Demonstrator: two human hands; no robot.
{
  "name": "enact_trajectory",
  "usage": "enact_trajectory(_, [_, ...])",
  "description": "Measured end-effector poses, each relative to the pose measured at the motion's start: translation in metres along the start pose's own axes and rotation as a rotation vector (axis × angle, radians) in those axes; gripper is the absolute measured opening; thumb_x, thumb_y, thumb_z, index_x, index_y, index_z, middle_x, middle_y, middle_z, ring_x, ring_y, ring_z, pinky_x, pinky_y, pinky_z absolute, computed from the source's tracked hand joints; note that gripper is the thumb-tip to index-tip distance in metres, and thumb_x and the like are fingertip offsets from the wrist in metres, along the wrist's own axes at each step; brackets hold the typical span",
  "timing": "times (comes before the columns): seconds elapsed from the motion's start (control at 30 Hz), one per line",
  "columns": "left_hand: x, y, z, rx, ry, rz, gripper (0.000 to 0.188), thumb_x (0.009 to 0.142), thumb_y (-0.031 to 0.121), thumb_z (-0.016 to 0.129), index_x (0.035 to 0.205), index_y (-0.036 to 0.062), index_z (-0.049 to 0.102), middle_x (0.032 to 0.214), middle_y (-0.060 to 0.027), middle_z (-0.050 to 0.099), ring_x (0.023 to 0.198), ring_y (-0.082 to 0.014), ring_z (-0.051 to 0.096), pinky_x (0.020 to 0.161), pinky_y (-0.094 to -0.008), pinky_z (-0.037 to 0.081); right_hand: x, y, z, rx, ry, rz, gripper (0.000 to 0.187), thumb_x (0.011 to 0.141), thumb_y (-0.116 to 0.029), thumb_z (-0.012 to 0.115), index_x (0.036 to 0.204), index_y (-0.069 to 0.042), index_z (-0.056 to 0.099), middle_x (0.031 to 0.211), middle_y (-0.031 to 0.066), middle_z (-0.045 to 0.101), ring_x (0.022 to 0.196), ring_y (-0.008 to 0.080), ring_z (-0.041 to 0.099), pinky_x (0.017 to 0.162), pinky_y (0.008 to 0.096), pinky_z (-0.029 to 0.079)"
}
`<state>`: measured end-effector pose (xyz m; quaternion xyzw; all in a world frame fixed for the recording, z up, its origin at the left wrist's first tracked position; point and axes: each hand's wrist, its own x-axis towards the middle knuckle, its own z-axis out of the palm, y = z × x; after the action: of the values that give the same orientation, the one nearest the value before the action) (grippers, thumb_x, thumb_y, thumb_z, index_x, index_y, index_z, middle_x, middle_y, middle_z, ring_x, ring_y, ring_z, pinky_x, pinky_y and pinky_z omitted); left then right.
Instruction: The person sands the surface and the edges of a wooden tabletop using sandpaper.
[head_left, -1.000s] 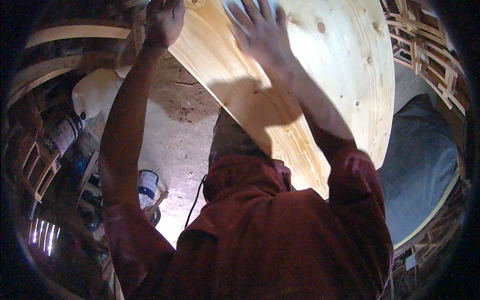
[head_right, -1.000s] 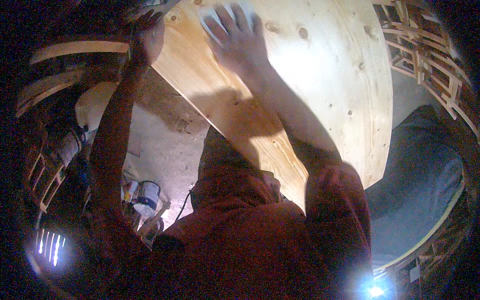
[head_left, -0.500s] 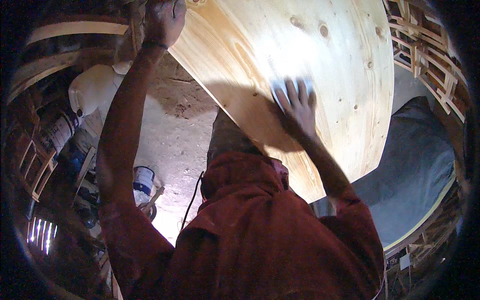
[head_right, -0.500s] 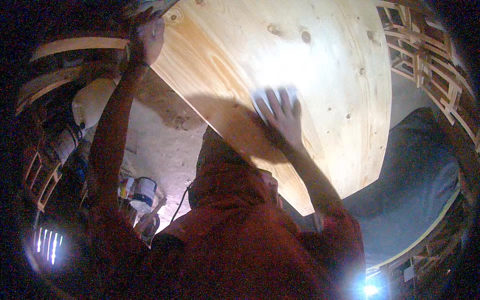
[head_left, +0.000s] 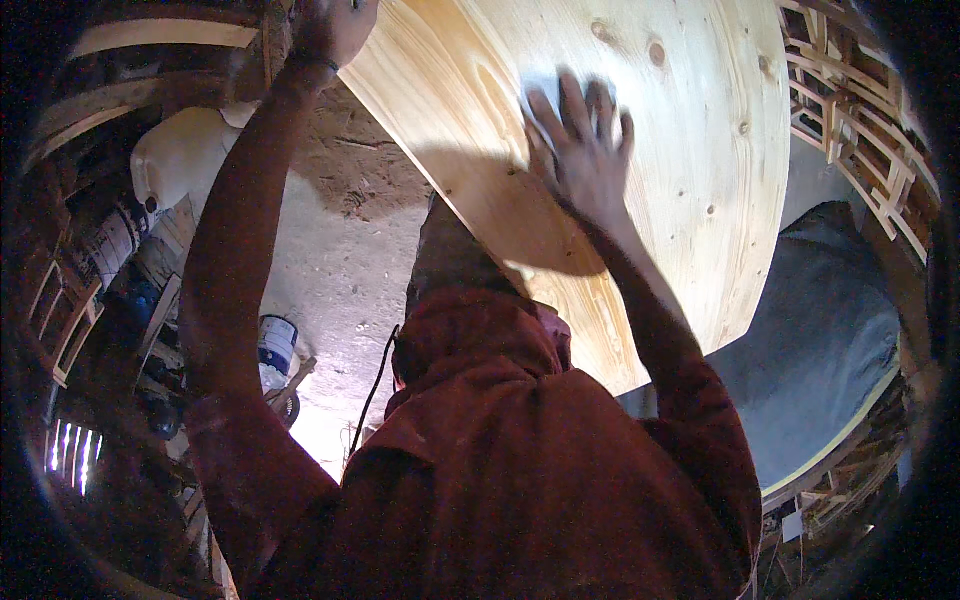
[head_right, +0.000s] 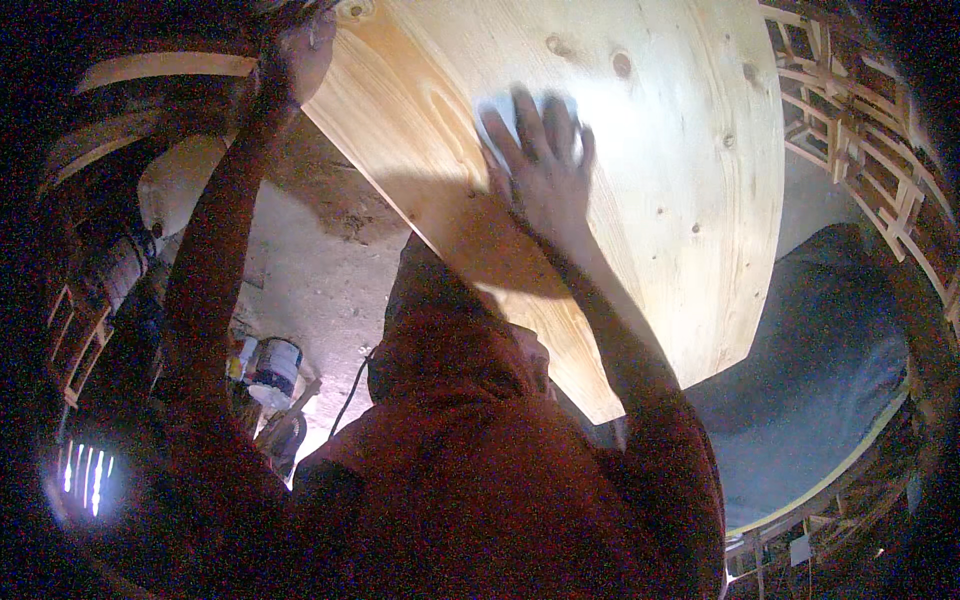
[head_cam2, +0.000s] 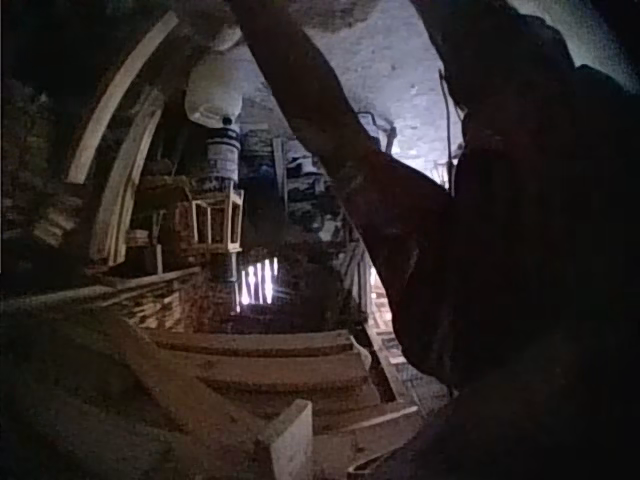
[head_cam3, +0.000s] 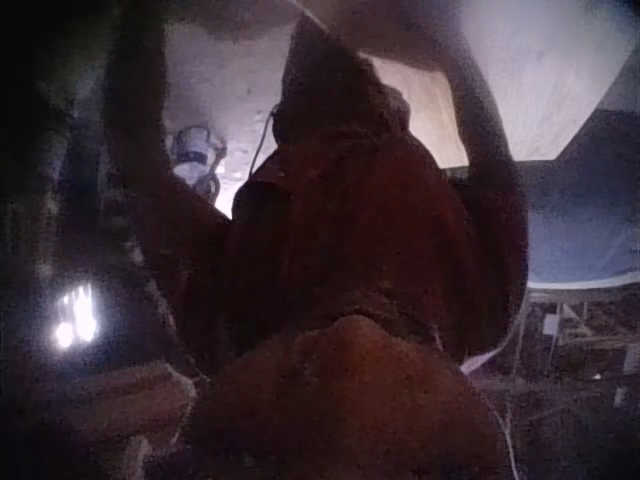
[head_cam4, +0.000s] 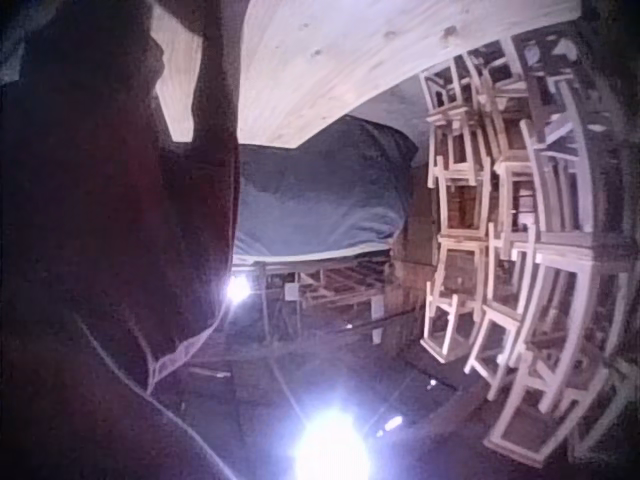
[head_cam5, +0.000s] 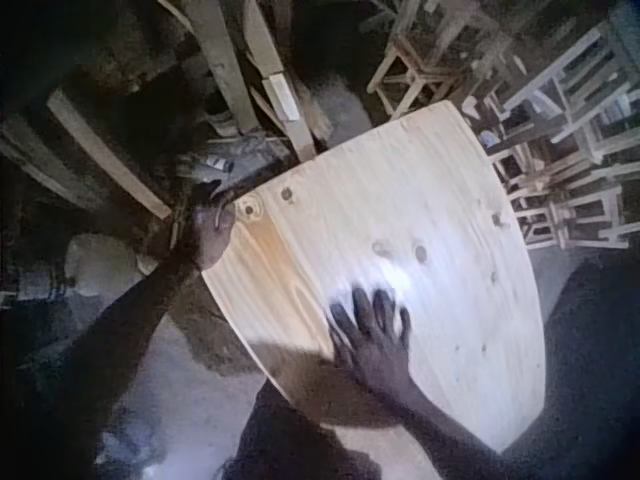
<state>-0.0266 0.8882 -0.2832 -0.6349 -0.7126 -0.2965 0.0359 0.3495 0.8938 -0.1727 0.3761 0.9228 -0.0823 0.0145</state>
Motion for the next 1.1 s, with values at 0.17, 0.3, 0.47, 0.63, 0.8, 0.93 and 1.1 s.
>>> enact_trajectory(0.17, [-0.002,-0.004,0.001,0.004,0.053,0.008,0.03,0.099,0.02,0.063,0.123,0.0025,0.063,0.123,-0.0239,0.063,0.119,-0.0437,0.056,0.107,-0.0527,0.042,0.036,-0.006,-0.005,0.05,0.089,-0.018,0.046,0.095,-0.036,0.065,0.14,-0.033,0.059,0.158,0.0107,0.043,0.143,0.0397,0.04,0.107,0.0683,0.036])
enact_trajectory(0.3, [0.002,0.007,-0.006,0.063,0.072,-0.012,0.028,0.1,0.021,0.062,0.122,0.0033,0.064,0.123,-0.0234,0.063,0.119,-0.0439,0.056,0.106,-0.0521,0.043,-0.054,0.012,-0.002,-0.076,-0.105,0.025,0.044,0.095,-0.035,0.064,0.139,-0.033,0.061,0.156,0.0122,0.044,0.142,0.0404,0.041,0.103,0.0722,0.037])
enact_trajectory(0.47, [0.007,0.006,0.009,-0.22,0.02,-0.125,0.028,0.102,0.021,0.061,0.124,0.0048,0.063,0.124,-0.0236,0.062,0.12,-0.0434,0.056,0.103,-0.0505,0.045,0.075,0.002,0.004,-0.06,0.263,-0.102,0.043,0.095,-0.04,0.06,0.136,-0.029,0.063,0.151,0.0138,0.047,0.137,0.0423,0.043,0.106,0.0664,0.038])
enact_trajectory(0.63, [0.001,-0.007,0.004,-0.055,0.191,0.074,0.03,0.102,0.022,0.062,0.126,0.0054,0.062,0.12,-0.0231,0.063,0.113,-0.0436,0.06,0.097,-0.0497,0.048,-0.007,0.005,-0.003,-0.052,-0.047,-0.028,0.051,0.092,-0.04,0.066,0.142,-0.035,0.058,0.157,0.0118,0.043,0.144,0.0398,0.039,0.107,0.0718,0.034])
enact_trajectory(0.8, [0.011,0.014,0.001,0.073,0.177,0.108,0.029,0.099,0.021,0.066,0.122,0.0049,0.062,0.116,-0.0232,0.065,0.109,-0.0435,0.061,0.095,-0.0505,0.049,0.018,0.007,-0.014,-0.04,0.026,-0.057,0.043,0.095,-0.041,0.062,0.138,-0.032,0.062,0.155,0.0112,0.046,0.144,0.0394,0.038,0.106,0.0708,0.033])
enact_trajectory(0.93, [-0.002,-0.005,-0.001,0.002,0.148,-0.007,0.026,0.097,0.02,0.066,0.118,0.0048,0.065,0.115,-0.0233,0.066,0.108,-0.0442,0.062,0.096,-0.0518,0.049,0.073,-0.002,-0.009,-0.068,0.176,-0.156,0.04,0.096,-0.039,0.056,0.134,-0.03,0.065,0.15,0.0091,0.05,0.142,0.0373,0.037,0.108,0.0694,0.031])
enact_trajectory(1.1, [0.015,0.019,-0.004,0.164,0.202,0.099,0.025,0.096,0.02,0.066,0.115,0.0031,0.065,0.111,-0.0219,0.066,0.107,-0.0436,0.061,0.095,-0.0513,0.049,-0.044,0.025,-0.009,-0.16,-0.171,-0.029,0.054,0.093,-0.037,0.066,0.146,-0.038,0.055,0.166,0.0103,0.033,0.152,0.0398,0.03,0.11,0.0712,0.029])
